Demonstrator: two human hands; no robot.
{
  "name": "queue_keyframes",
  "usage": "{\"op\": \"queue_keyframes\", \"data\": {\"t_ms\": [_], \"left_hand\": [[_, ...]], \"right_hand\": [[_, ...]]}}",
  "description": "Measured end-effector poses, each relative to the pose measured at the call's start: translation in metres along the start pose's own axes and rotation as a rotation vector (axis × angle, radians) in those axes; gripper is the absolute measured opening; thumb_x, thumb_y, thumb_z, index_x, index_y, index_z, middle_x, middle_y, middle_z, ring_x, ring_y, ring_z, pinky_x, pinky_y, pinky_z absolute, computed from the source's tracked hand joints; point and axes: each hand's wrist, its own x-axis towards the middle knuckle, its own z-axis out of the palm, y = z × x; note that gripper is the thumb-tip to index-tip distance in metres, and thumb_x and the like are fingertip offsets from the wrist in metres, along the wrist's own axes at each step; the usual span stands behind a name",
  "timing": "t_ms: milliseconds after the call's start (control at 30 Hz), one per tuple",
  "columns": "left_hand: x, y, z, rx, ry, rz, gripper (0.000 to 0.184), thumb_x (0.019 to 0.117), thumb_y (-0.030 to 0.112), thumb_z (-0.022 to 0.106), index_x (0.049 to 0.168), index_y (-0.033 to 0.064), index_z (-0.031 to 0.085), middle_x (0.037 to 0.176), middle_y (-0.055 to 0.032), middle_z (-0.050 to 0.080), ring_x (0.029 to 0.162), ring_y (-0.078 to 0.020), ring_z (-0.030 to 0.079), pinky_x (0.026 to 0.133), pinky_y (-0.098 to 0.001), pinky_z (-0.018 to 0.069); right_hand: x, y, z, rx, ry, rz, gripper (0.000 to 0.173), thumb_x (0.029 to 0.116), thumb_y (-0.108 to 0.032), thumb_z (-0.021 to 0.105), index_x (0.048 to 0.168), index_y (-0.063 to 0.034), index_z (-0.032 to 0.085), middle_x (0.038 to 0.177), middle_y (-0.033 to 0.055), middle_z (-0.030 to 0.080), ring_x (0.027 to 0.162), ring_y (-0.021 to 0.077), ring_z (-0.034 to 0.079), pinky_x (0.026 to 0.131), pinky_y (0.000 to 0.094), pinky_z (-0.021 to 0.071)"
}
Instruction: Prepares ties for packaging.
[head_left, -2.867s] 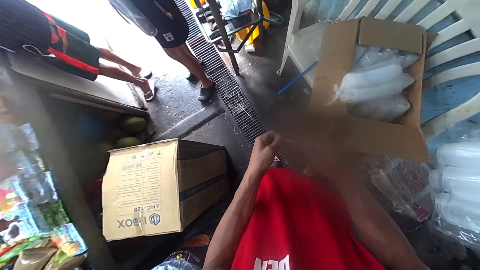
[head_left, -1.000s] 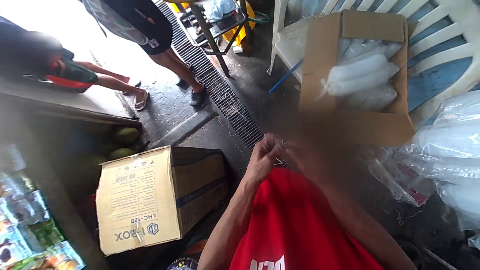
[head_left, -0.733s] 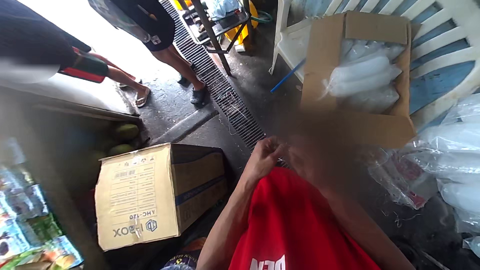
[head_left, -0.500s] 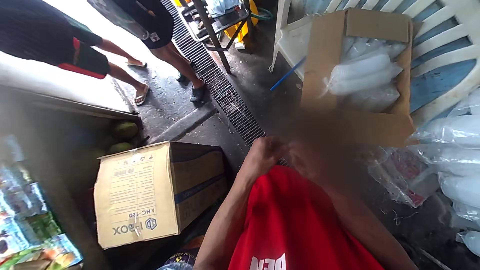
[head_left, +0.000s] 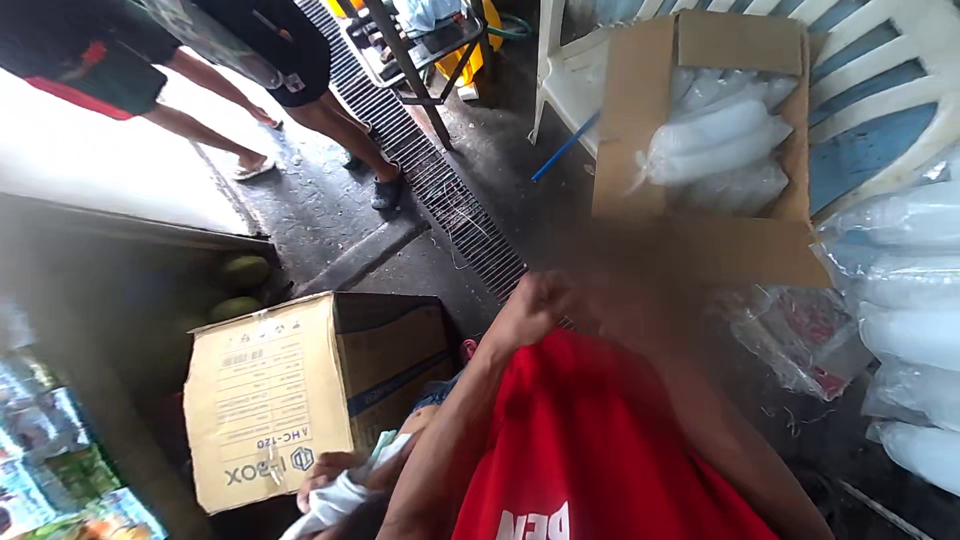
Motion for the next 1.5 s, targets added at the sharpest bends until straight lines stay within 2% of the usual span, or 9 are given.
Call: {"op": "queue_keyframes", "data": {"t_ms": [133, 233, 333, 567, 767, 867, 1133, 1400, 1500], "left_hand": [[-0.001, 0.002, 0.000, -0.341, 0.033, -0.161, 0.016, 0.0980, 0.013, 0.062, 0.085, 0.0071, 0.068, 0.063, 0.0054, 0.054, 0.051, -0.0008, 0.044, 0.049, -0.0178, 0.0374], [-0.001, 0.004, 0.006, -0.506, 0.099, -0.232, 0.014, 0.0977, 0.011, 0.062, 0.085, 0.0067, 0.067, 0.059, 0.0040, 0.049, 0.047, -0.0016, 0.041, 0.046, -0.0173, 0.0355], [0.000, 0.005, 0.014, -0.564, 0.147, -0.252, 0.014, 0.0980, 0.011, 0.062, 0.086, 0.0072, 0.067, 0.058, 0.0037, 0.049, 0.046, -0.0016, 0.041, 0.045, -0.0169, 0.0347], [0.002, 0.002, 0.022, -0.489, 0.338, -0.236, 0.014, 0.0967, 0.009, 0.066, 0.084, 0.0055, 0.069, 0.060, 0.0009, 0.054, 0.046, -0.0035, 0.042, 0.045, -0.0193, 0.0363], [0.002, 0.008, 0.030, -0.187, 0.462, -0.110, 0.013, 0.0964, 0.006, 0.066, 0.085, 0.0036, 0.072, 0.068, -0.0005, 0.064, 0.057, -0.0054, 0.055, 0.055, -0.0220, 0.0467], [0.001, 0.012, 0.035, -0.068, 0.453, -0.008, 0.017, 0.0972, 0.001, 0.058, 0.097, 0.0004, 0.075, 0.077, 0.0002, 0.070, 0.067, -0.0020, 0.062, 0.065, -0.0205, 0.0533], [-0.001, 0.023, 0.023, -0.020, 0.167, 0.029, 0.045, 0.0963, 0.000, 0.041, 0.135, -0.0006, 0.065, 0.082, 0.0000, 0.068, 0.059, 0.0027, 0.048, 0.058, -0.0172, 0.0435], [0.001, 0.017, 0.008, -0.168, -0.083, -0.055, 0.055, 0.0974, 0.002, 0.041, 0.152, 0.0061, 0.049, 0.080, 0.0013, 0.061, 0.055, -0.0015, 0.041, 0.051, -0.0205, 0.0389], [0.002, 0.011, 0.009, -0.232, -0.025, -0.155, 0.050, 0.1029, 0.008, 0.042, 0.153, 0.0088, 0.048, 0.071, 0.0027, 0.052, 0.053, -0.0055, 0.041, 0.049, -0.0230, 0.0383]], "right_hand": [[-0.003, 0.002, 0.009, -0.085, 0.147, -0.114, 0.016, 0.0968, -0.016, 0.067, 0.102, -0.0006, 0.069, 0.105, 0.0083, 0.068, 0.083, 0.0089, 0.068, 0.071, 0.0249, 0.0615], [-0.002, 0.004, 0.014, -0.162, 0.264, -0.217, 0.017, 0.0955, -0.015, 0.071, 0.101, 0.0000, 0.066, 0.105, 0.0096, 0.064, 0.078, 0.0084, 0.065, 0.065, 0.0234, 0.0598], [-0.001, 0.002, 0.012, -0.270, 0.258, -0.313, 0.014, 0.0977, -0.012, 0.066, 0.104, -0.0007, 0.072, 0.106, 0.0091, 0.065, 0.088, 0.0087, 0.066, 0.075, 0.0238, 0.0600], [0.001, -0.001, 0.007, -0.386, 0.182, -0.352, 0.023, 0.0988, -0.016, 0.063, 0.111, -0.0002, 0.075, 0.112, 0.0106, 0.068, 0.093, 0.0103, 0.067, 0.080, 0.0262, 0.0602], [0.004, 0.001, 0.015, -0.546, 0.332, -0.370, 0.016, 0.0966, -0.012, 0.066, 0.101, -0.0015, 0.077, 0.096, 0.0099, 0.069, 0.084, 0.0125, 0.067, 0.076, 0.0248, 0.0585], [0.006, 0.002, 0.014, -0.630, 0.390, -0.346, 0.016, 0.0958, -0.014, 0.066, 0.095, -0.0020, 0.076, 0.090, 0.0104, 0.068, 0.082, 0.0149, 0.067, 0.074, 0.0256, 0.0582], [0.016, -0.005, 0.011, -0.653, 0.518, -0.293, 0.015, 0.0908, -0.012, 0.066, 0.085, -0.0006, 0.073, 0.081, 0.0096, 0.066, 0.072, 0.0134, 0.065, 0.067, 0.0235, 0.0562], [0.020, 0.003, 0.008, -0.598, 0.550, -0.281, 0.015, 0.0884, -0.013, 0.067, 0.080, -0.0010, 0.070, 0.080, 0.0094, 0.065, 0.069, 0.0108, 0.062, 0.063, 0.0215, 0.0535], [0.028, 0.002, 0.002, -0.497, 0.534, -0.240, 0.016, 0.0916, -0.014, 0.066, 0.084, -0.0007, 0.071, 0.082, 0.0080, 0.065, 0.070, 0.0090, 0.062, 0.063, 0.0218, 0.0549]]}}
